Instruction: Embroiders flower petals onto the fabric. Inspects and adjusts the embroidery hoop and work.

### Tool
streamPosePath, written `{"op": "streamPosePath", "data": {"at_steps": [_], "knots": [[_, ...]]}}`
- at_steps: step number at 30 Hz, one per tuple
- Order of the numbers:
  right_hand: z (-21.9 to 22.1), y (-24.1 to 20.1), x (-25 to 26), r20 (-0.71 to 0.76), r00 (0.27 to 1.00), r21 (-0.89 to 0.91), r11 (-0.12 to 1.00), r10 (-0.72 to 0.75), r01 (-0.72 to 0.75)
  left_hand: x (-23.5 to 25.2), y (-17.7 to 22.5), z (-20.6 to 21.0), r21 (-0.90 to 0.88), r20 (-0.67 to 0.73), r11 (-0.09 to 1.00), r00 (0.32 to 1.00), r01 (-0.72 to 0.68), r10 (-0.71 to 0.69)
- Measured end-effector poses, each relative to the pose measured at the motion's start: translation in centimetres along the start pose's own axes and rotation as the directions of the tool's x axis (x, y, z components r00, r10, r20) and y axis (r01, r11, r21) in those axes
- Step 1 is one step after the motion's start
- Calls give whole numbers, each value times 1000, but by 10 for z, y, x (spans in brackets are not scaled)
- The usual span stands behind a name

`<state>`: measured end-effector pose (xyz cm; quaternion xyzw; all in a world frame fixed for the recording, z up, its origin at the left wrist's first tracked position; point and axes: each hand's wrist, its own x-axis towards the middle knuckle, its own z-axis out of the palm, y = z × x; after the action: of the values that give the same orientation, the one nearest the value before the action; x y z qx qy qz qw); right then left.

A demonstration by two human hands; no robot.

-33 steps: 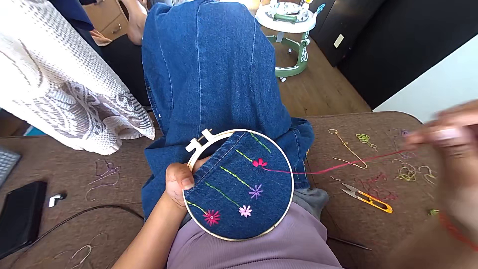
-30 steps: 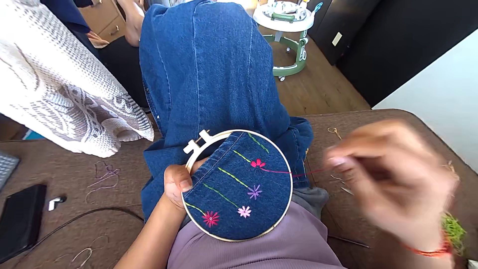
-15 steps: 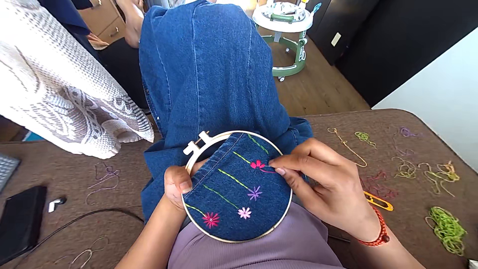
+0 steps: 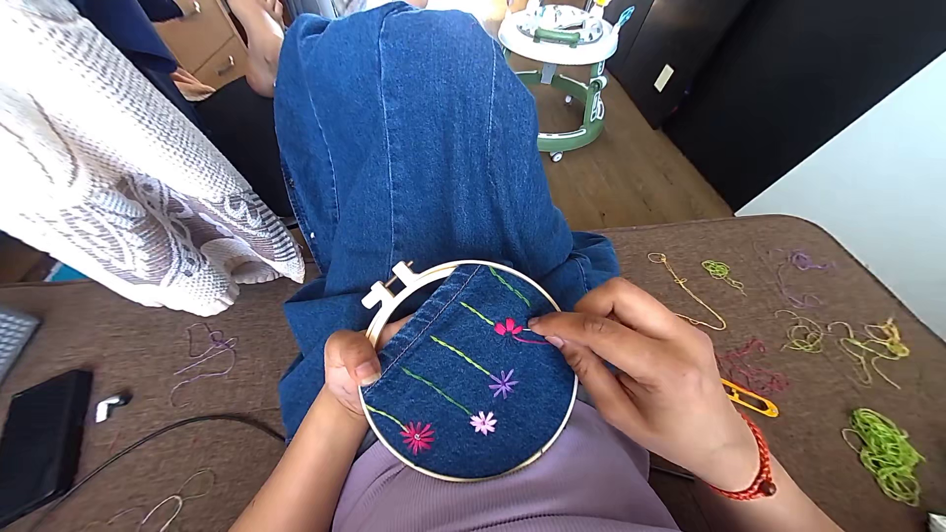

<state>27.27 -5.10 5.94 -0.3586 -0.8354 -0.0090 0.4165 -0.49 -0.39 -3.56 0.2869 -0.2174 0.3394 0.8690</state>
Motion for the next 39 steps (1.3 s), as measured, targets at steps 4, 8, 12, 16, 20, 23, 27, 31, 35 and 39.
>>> {"op": "streamPosePath", "data": {"at_steps": [4, 8, 12, 16, 20, 23, 27, 31, 35, 39], "knots": [[0, -1, 2, -1, 1000, -28, 1000, -11, 11, 3, 0, 2, 6, 6, 1000, 1000, 13, -13], [3, -3, 6, -3, 1000, -35, 999, -9, 8, 0, 0, 1, 12, 3, 1000, 1000, 4, -4], [6, -8, 10, -3, 1000, -47, 999, -8, 8, -2, 0, -3, 42, 10, 999, 1000, 5, -5], [8, -8, 11, 4, 1000, -8, 1000, 30, -30, 1, 0, 0, 40, 16, 999, 1000, 9, -10], [10, -5, 9, 9, 996, 80, 993, 86, -87, -1, 0, -4, 35, 23, 999, 1000, 13, -14], [11, -4, 9, 18, 993, 126, 985, 115, -116, 0, 1, -3, 25, 16, 999, 1000, 22, -23], [12, -3, 9, 12, 989, 200, 969, 146, -146, 1, 1, -1, 50, 21, 999, 1000, 19, -20], [12, -3, 9, 30, 982, 233, 954, 185, -187, 3, 0, 0, 50, 24, 998, 999, 21, -22], [12, -2, 9, 57, 978, 250, 946, 201, -209, 4, 0, 1, 53, 28, 998, 999, 18, -19], [11, -3, 10, 66, 977, 262, 941, 204, -214, 3, 0, 1, 79, 32, 997, 999, 26, -29]]}}
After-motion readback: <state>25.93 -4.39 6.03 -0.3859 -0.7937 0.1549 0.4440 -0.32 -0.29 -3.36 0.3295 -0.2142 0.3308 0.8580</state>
